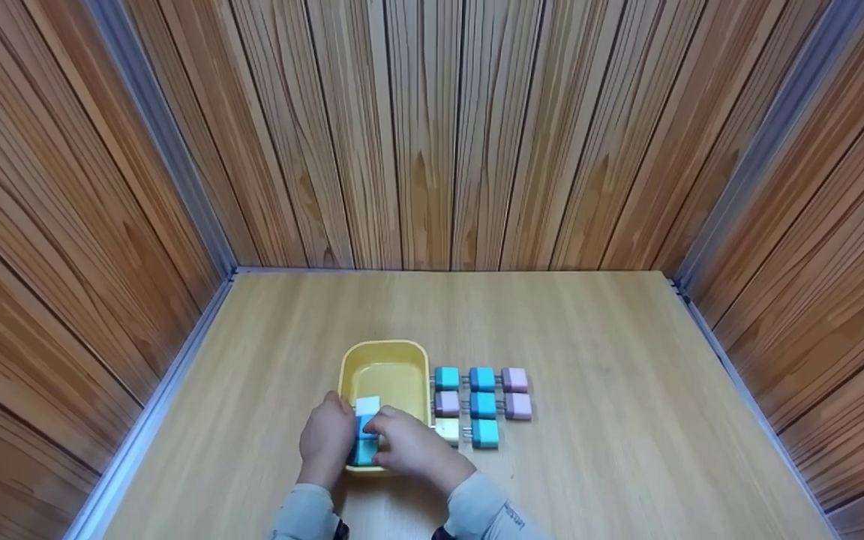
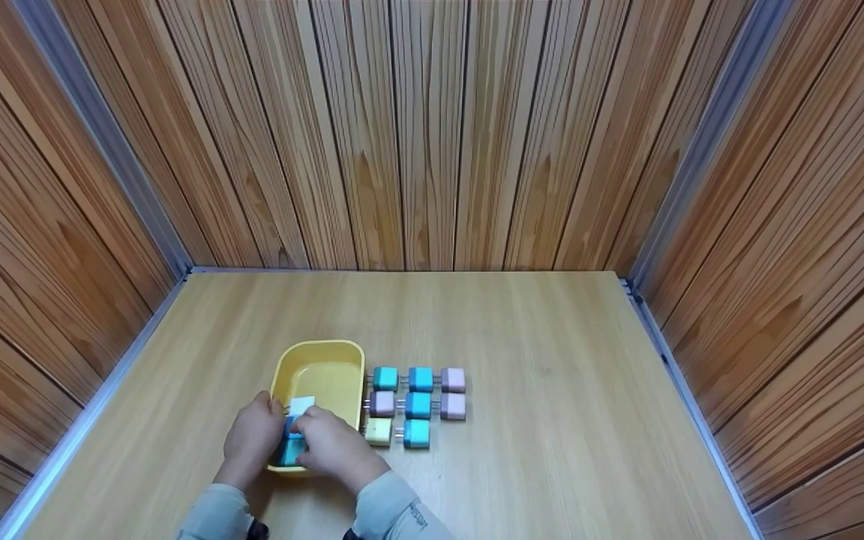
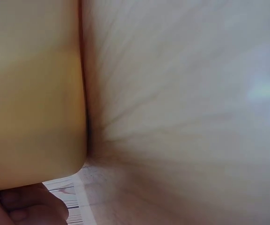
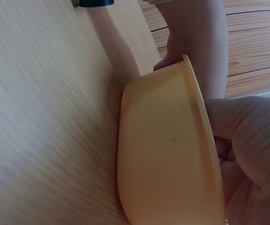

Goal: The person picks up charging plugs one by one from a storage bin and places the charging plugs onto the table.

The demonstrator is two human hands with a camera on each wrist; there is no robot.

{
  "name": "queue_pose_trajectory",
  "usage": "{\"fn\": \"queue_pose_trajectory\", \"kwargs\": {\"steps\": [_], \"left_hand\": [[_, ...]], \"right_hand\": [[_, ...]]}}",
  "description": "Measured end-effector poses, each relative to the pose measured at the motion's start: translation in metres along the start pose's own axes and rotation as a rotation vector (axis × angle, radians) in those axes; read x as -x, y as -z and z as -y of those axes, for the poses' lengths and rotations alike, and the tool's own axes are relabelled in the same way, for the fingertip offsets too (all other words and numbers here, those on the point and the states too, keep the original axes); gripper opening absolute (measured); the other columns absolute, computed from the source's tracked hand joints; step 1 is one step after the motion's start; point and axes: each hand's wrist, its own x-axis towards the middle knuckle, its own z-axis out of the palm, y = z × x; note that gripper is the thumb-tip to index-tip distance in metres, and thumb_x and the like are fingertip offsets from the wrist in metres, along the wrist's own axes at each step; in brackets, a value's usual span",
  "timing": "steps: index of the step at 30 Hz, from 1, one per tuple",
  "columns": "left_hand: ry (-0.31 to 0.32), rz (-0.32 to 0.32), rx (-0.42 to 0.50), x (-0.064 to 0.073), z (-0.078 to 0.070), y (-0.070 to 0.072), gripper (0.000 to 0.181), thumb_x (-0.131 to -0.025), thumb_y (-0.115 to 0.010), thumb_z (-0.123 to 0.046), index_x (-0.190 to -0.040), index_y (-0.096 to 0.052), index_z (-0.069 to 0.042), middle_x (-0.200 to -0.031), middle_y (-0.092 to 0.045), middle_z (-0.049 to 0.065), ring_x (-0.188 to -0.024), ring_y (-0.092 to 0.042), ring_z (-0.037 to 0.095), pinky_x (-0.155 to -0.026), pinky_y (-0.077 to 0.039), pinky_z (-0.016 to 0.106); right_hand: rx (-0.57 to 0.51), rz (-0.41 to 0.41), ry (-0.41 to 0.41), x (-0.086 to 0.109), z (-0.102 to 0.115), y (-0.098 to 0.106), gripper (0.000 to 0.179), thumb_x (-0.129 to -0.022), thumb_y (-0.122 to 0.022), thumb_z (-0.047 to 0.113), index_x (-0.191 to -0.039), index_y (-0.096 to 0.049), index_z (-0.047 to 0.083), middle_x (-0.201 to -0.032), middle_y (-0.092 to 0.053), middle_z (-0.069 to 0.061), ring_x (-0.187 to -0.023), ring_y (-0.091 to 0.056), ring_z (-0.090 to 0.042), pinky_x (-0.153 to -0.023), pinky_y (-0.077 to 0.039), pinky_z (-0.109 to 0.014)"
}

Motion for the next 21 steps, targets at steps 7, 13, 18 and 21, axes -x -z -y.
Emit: {"fn": "queue_pose_trajectory", "kwargs": {"steps": [7,13,18,21], "left_hand": [[-0.020,-0.017,-0.004,-0.0002,0.0005,0.0000,0.036,-0.109,-0.042,-0.032,-0.122,-0.058,-0.003,-0.090,-0.066,0.011,-0.077,-0.062,0.026,-0.072,-0.054,0.043],[-0.045,-0.053,-0.032,-0.0024,0.0015,-0.0022,0.033,-0.107,-0.041,-0.029,-0.114,-0.062,-0.004,-0.090,-0.068,0.012,-0.074,-0.063,0.026,-0.064,-0.050,0.043],[-0.010,-0.027,-0.021,-0.0037,-0.0002,-0.0014,0.035,-0.109,-0.039,-0.031,-0.119,-0.060,-0.004,-0.092,-0.067,0.010,-0.076,-0.061,0.025,-0.071,-0.053,0.043],[-0.013,-0.029,-0.021,-0.0042,-0.0002,-0.0009,0.035,-0.109,-0.039,-0.031,-0.119,-0.060,-0.004,-0.092,-0.067,0.010,-0.076,-0.061,0.025,-0.072,-0.053,0.044]], "right_hand": [[-0.014,0.036,-0.028,-0.0034,0.0021,0.0001,0.032,-0.089,-0.081,0.016,-0.120,-0.073,0.019,-0.108,-0.065,0.008,-0.093,-0.059,-0.004,-0.090,-0.053,-0.027],[-0.002,0.049,-0.041,-0.0056,0.0029,-0.0006,0.031,-0.088,-0.081,0.015,-0.118,-0.074,0.017,-0.107,-0.067,0.007,-0.097,-0.063,-0.006,-0.091,-0.054,-0.028],[-0.011,0.066,-0.059,-0.0082,0.0024,-0.0003,0.030,-0.088,-0.082,0.014,-0.117,-0.075,0.018,-0.104,-0.067,0.008,-0.094,-0.062,-0.005,-0.091,-0.054,-0.029],[-0.010,0.065,-0.057,-0.0098,0.0022,-0.0006,0.031,-0.087,-0.083,0.014,-0.116,-0.075,0.018,-0.102,-0.066,0.009,-0.090,-0.059,-0.005,-0.090,-0.054,-0.028]]}}
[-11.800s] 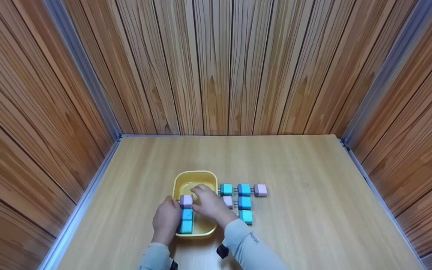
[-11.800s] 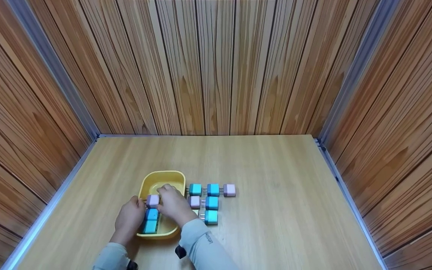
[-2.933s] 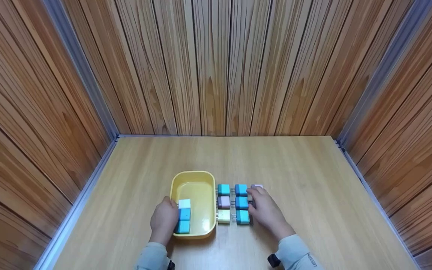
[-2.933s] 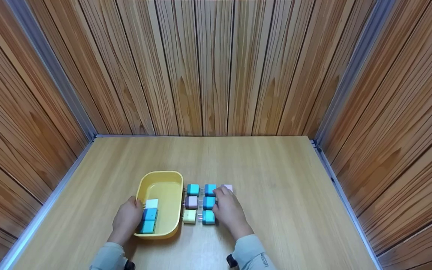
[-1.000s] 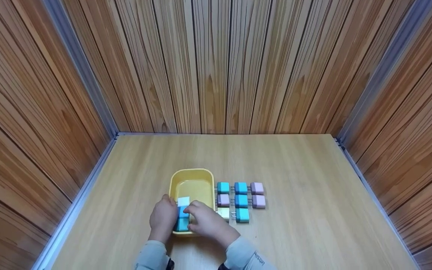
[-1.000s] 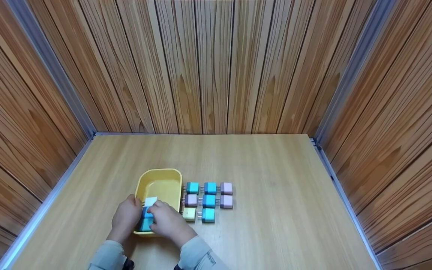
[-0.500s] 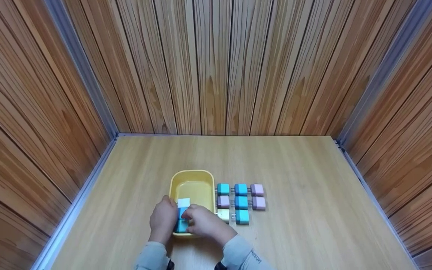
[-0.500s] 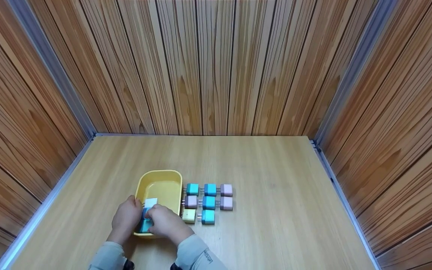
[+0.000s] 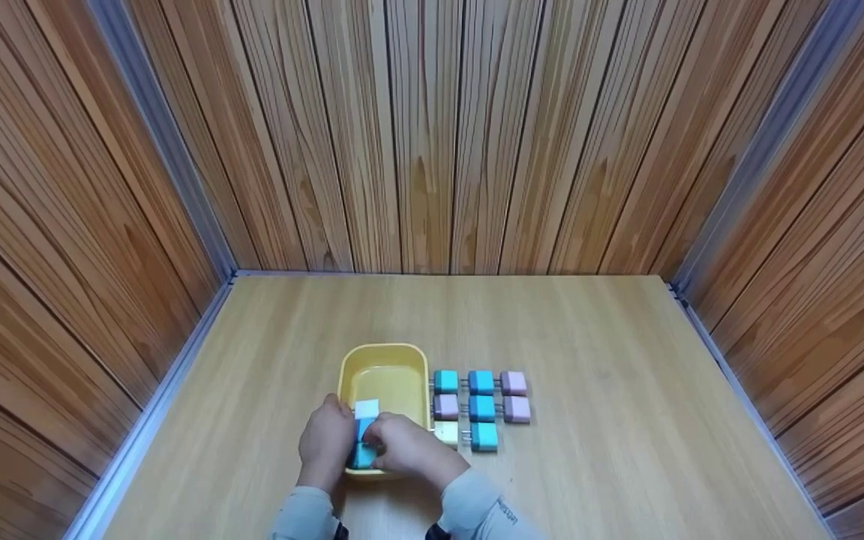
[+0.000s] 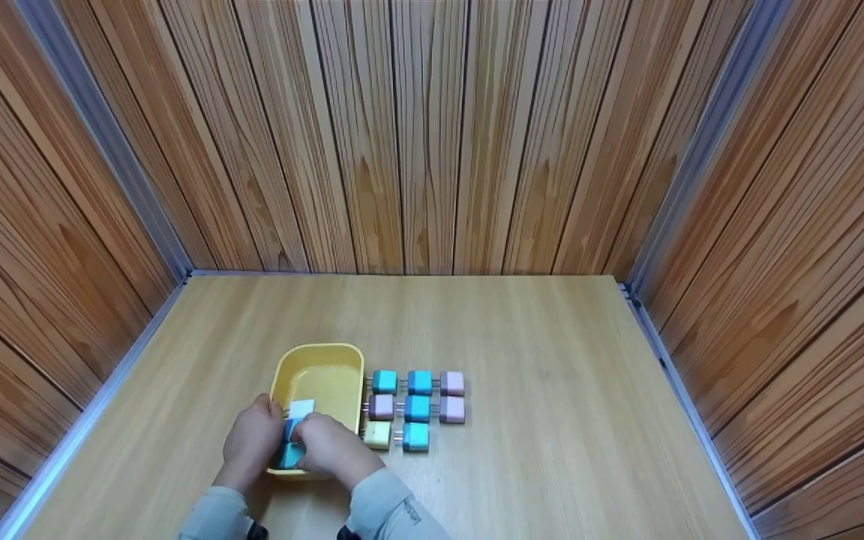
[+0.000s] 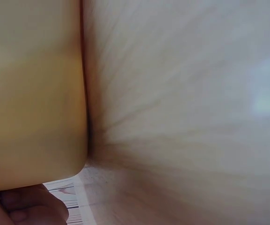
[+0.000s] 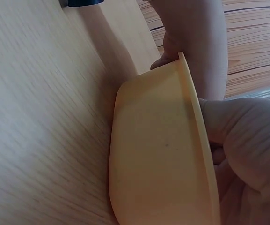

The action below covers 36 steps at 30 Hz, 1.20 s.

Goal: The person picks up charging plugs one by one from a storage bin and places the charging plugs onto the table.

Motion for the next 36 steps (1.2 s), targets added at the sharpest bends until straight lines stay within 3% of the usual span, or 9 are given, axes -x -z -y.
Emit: {"fn": "queue_pose_trajectory", "kwargs": {"steps": [7,14,21,31,36], "left_hand": [[0.021,0.023,0.033,0.001,0.001,0.000,0.035,-0.109,-0.039,-0.032,-0.118,-0.059,-0.006,-0.090,-0.064,0.009,-0.077,-0.060,0.025,-0.074,-0.052,0.041],[0.037,0.027,0.047,-0.001,0.000,0.002,0.036,-0.110,-0.037,-0.034,-0.118,-0.059,-0.007,-0.088,-0.063,0.009,-0.077,-0.059,0.025,-0.072,-0.050,0.038],[-0.013,-0.004,0.003,0.001,0.001,0.002,0.033,-0.108,-0.040,-0.030,-0.114,-0.060,-0.004,-0.088,-0.066,0.011,-0.074,-0.061,0.026,-0.069,-0.051,0.042],[0.004,0.024,0.035,0.002,0.000,0.003,0.033,-0.109,-0.039,-0.030,-0.116,-0.059,-0.005,-0.088,-0.064,0.010,-0.075,-0.058,0.026,-0.071,-0.050,0.040],[0.010,0.032,0.022,0.002,0.000,0.002,0.034,-0.109,-0.040,-0.031,-0.118,-0.058,-0.004,-0.089,-0.064,0.010,-0.075,-0.059,0.026,-0.071,-0.051,0.040]], "right_hand": [[0.044,-0.015,0.026,-0.003,0.001,-0.002,0.031,-0.086,-0.083,0.013,-0.115,-0.075,0.018,-0.100,-0.066,0.009,-0.086,-0.057,-0.005,-0.088,-0.053,-0.028],[0.050,-0.018,0.009,-0.004,0.005,0.000,0.035,-0.085,-0.083,0.010,-0.117,-0.075,0.021,-0.104,-0.067,0.010,-0.090,-0.057,-0.006,-0.094,-0.053,-0.030],[0.117,-0.058,0.080,-0.008,0.003,-0.007,0.031,-0.082,-0.085,0.010,-0.112,-0.078,0.015,-0.100,-0.069,0.007,-0.088,-0.057,-0.003,-0.088,-0.052,-0.024],[0.182,-0.061,0.059,-0.012,0.005,-0.008,0.032,-0.082,-0.085,0.010,-0.112,-0.077,0.017,-0.100,-0.069,0.007,-0.092,-0.061,-0.005,-0.090,-0.052,-0.026],[0.151,-0.033,0.008,-0.012,0.006,-0.009,0.031,-0.083,-0.084,0.010,-0.112,-0.078,0.020,-0.100,-0.069,0.008,-0.090,-0.060,-0.004,-0.090,-0.053,-0.027]]}}
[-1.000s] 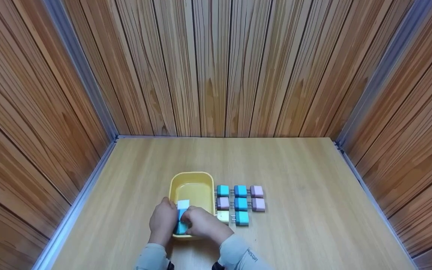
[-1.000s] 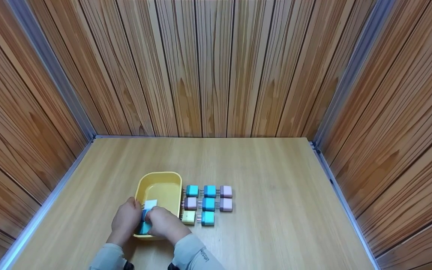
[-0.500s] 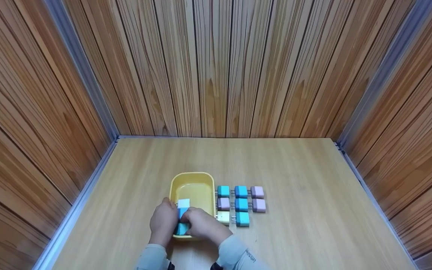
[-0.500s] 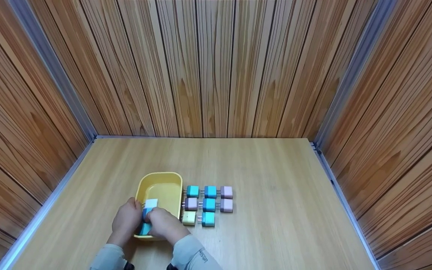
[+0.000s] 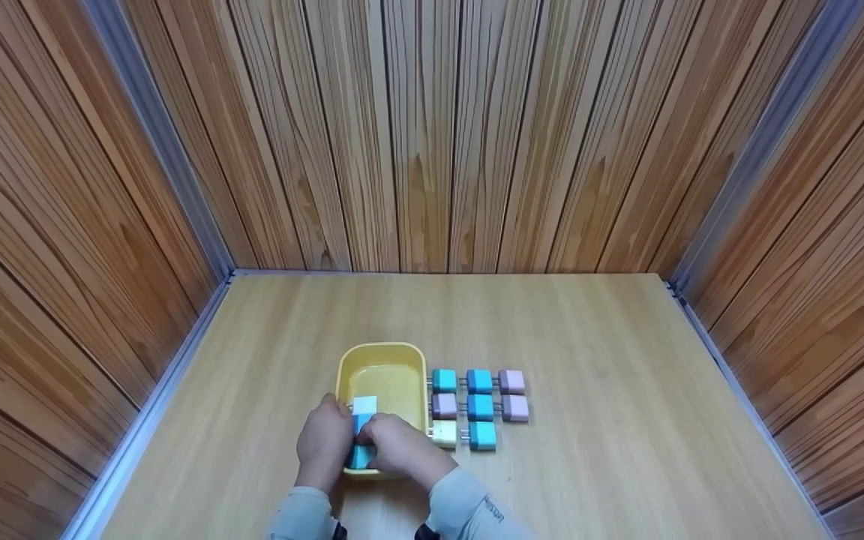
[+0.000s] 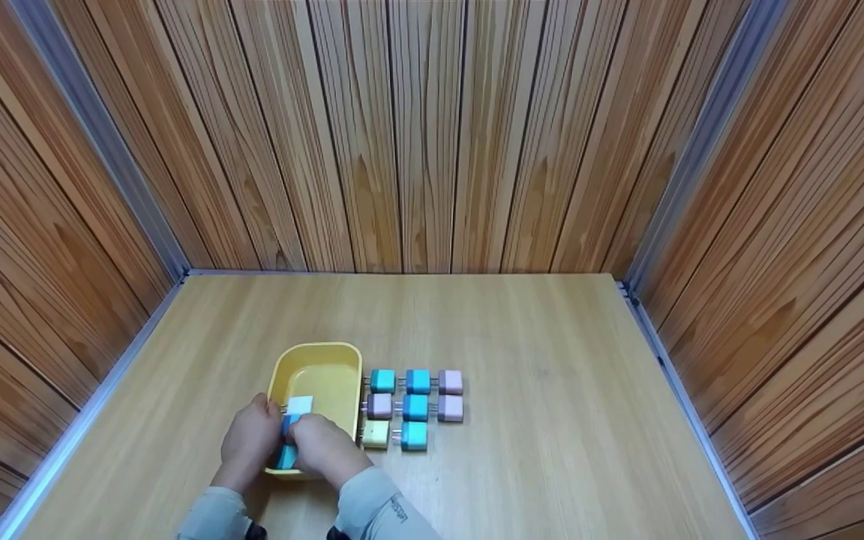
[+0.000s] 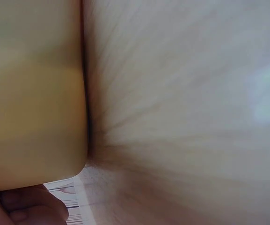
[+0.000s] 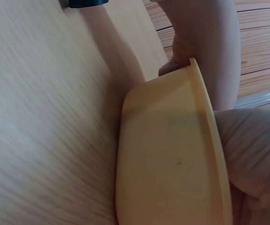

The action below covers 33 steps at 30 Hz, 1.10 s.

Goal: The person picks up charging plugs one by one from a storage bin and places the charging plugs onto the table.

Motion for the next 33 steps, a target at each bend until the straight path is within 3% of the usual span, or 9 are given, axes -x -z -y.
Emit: {"fn": "queue_pose_trajectory", "kwargs": {"steps": [8,15,24,33], "left_hand": [[0.012,0.007,0.025,0.000,0.000,0.001,0.035,-0.109,-0.040,-0.033,-0.121,-0.057,-0.005,-0.091,-0.063,0.009,-0.078,-0.060,0.025,-0.074,-0.052,0.040],[-0.046,-0.039,-0.030,-0.001,0.002,-0.001,0.032,-0.106,-0.038,-0.025,-0.113,-0.060,-0.002,-0.089,-0.067,0.012,-0.072,-0.061,0.025,-0.068,-0.053,0.045],[-0.028,-0.035,-0.026,-0.002,0.000,-0.002,0.031,-0.108,-0.040,-0.026,-0.116,-0.059,-0.003,-0.091,-0.066,0.011,-0.075,-0.060,0.026,-0.076,-0.054,0.047],[0.003,-0.008,0.001,-0.002,0.000,-0.001,0.034,-0.108,-0.039,-0.027,-0.124,-0.057,-0.002,-0.100,-0.067,0.013,-0.082,-0.060,0.028,-0.085,-0.054,0.052]], "right_hand": [[-0.044,0.005,0.005,0.000,-0.001,0.000,0.032,-0.084,-0.083,0.007,-0.111,-0.078,0.021,-0.101,-0.071,0.009,-0.089,-0.061,-0.002,-0.089,-0.054,-0.028],[0.070,-0.049,0.138,0.001,-0.006,0.000,0.028,-0.080,-0.084,0.009,-0.106,-0.080,0.018,-0.094,-0.069,0.008,-0.083,-0.056,-0.004,-0.082,-0.052,-0.024],[-0.052,0.024,0.104,0.003,-0.010,0.006,0.033,-0.085,-0.083,0.011,-0.115,-0.078,0.024,-0.105,-0.070,0.014,-0.091,-0.059,0.000,-0.092,-0.053,-0.026],[-0.066,0.042,0.085,0.005,-0.012,0.010,0.034,-0.086,-0.083,0.013,-0.116,-0.077,0.029,-0.104,-0.069,0.017,-0.091,-0.058,0.000,-0.095,-0.053,-0.028]]}}
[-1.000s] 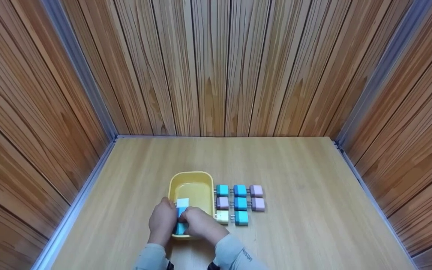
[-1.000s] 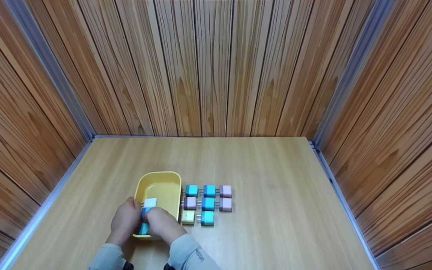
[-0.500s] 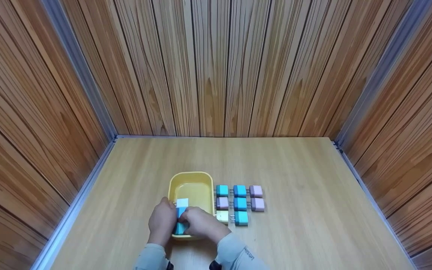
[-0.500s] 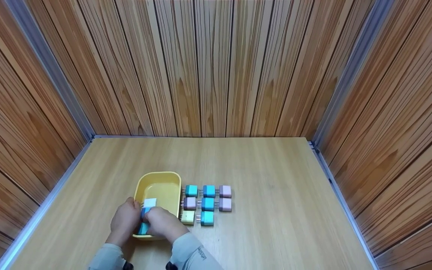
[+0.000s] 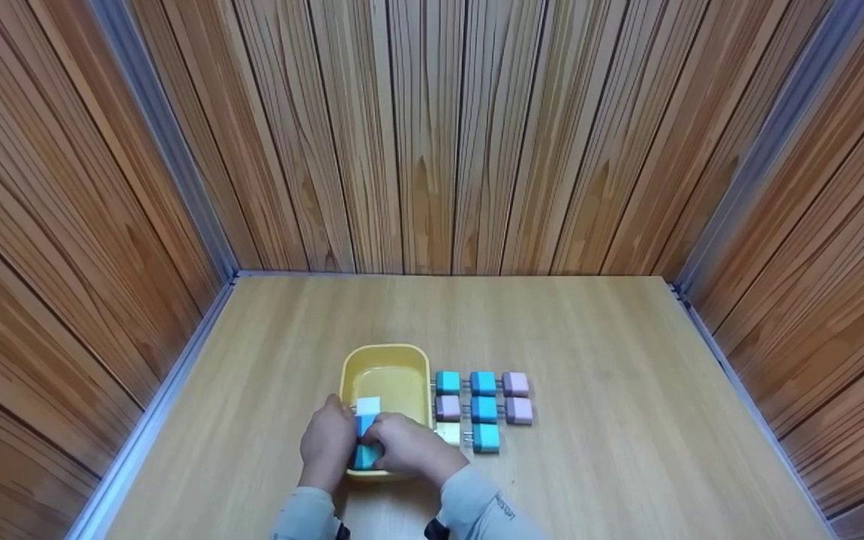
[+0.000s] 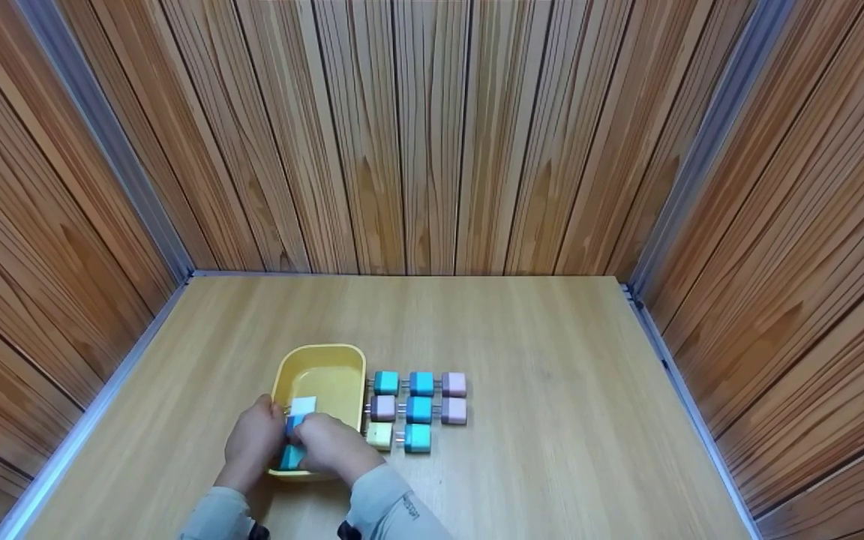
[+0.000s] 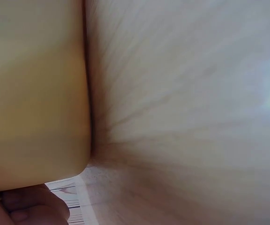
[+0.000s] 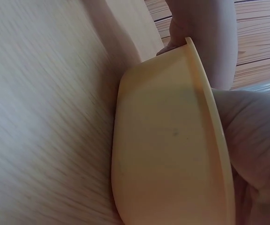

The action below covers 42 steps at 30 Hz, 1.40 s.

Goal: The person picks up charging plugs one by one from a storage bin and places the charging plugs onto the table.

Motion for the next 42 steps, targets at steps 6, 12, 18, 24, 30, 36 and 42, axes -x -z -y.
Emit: {"fn": "queue_pose_trajectory", "kwargs": {"steps": [6,12,18,24,30,36,42], "left_hand": [[-0.050,-0.036,-0.023,-0.002,0.000,0.001,0.031,-0.106,-0.039,-0.023,-0.117,-0.059,-0.003,-0.095,-0.068,0.013,-0.077,-0.061,0.027,-0.072,-0.052,0.048],[-0.086,-0.078,-0.077,-0.002,0.000,0.001,0.030,-0.105,-0.040,-0.022,-0.114,-0.061,-0.002,-0.095,-0.071,0.016,-0.077,-0.066,0.029,-0.065,-0.052,0.049],[-0.036,-0.035,-0.071,-0.002,-0.001,0.001,0.033,-0.106,-0.040,-0.024,-0.122,-0.059,-0.002,-0.100,-0.070,0.015,-0.080,-0.065,0.027,-0.077,-0.055,0.052],[-0.011,-0.008,-0.034,0.000,-0.002,0.001,0.038,-0.108,-0.038,-0.023,-0.133,-0.055,0.000,-0.111,-0.069,0.016,-0.089,-0.065,0.027,-0.088,-0.054,0.055],[0.047,0.032,-0.002,0.001,-0.003,0.002,0.042,-0.109,-0.038,-0.024,-0.141,-0.049,-0.001,-0.120,-0.066,0.017,-0.097,-0.062,0.029,-0.095,-0.052,0.056],[0.061,0.041,0.004,0.001,-0.003,0.000,0.044,-0.109,-0.037,-0.026,-0.145,-0.046,-0.002,-0.125,-0.065,0.018,-0.100,-0.062,0.029,-0.098,-0.051,0.056],[0.006,0.014,-0.024,0.000,0.000,-0.001,0.042,-0.107,-0.039,-0.023,-0.140,-0.051,0.000,-0.121,-0.068,0.020,-0.098,-0.066,0.029,-0.092,-0.053,0.057]], "right_hand": [[-0.011,-0.016,-0.002,0.003,-0.001,0.006,0.036,-0.085,-0.083,0.013,-0.117,-0.077,0.027,-0.104,-0.067,0.016,-0.090,-0.059,-0.001,-0.092,-0.053,-0.027],[0.007,-0.044,0.002,0.007,-0.003,0.010,0.034,-0.084,-0.083,0.014,-0.116,-0.077,0.023,-0.100,-0.065,0.013,-0.085,-0.058,-0.004,-0.083,-0.053,-0.025],[-0.019,-0.054,-0.041,0.012,-0.005,0.016,0.036,-0.084,-0.082,0.016,-0.119,-0.076,0.021,-0.108,-0.067,0.010,-0.091,-0.058,-0.004,-0.092,-0.054,-0.029],[-0.031,-0.069,-0.049,0.019,-0.009,0.021,0.037,-0.085,-0.081,0.018,-0.121,-0.074,0.023,-0.111,-0.065,0.011,-0.094,-0.058,-0.004,-0.096,-0.053,-0.032],[-0.068,-0.086,-0.090,0.026,-0.012,0.024,0.038,-0.085,-0.081,0.017,-0.122,-0.073,0.024,-0.114,-0.064,0.011,-0.098,-0.058,-0.005,-0.100,-0.052,-0.035],[-0.068,-0.109,-0.098,0.032,-0.013,0.028,0.041,-0.084,-0.082,0.018,-0.123,-0.072,0.024,-0.112,-0.062,0.011,-0.099,-0.057,-0.005,-0.100,-0.052,-0.036],[-0.002,-0.141,-0.060,0.040,-0.017,0.031,0.042,-0.084,-0.080,0.021,-0.125,-0.071,0.022,-0.114,-0.061,0.009,-0.100,-0.056,-0.007,-0.098,-0.052,-0.035]]}}
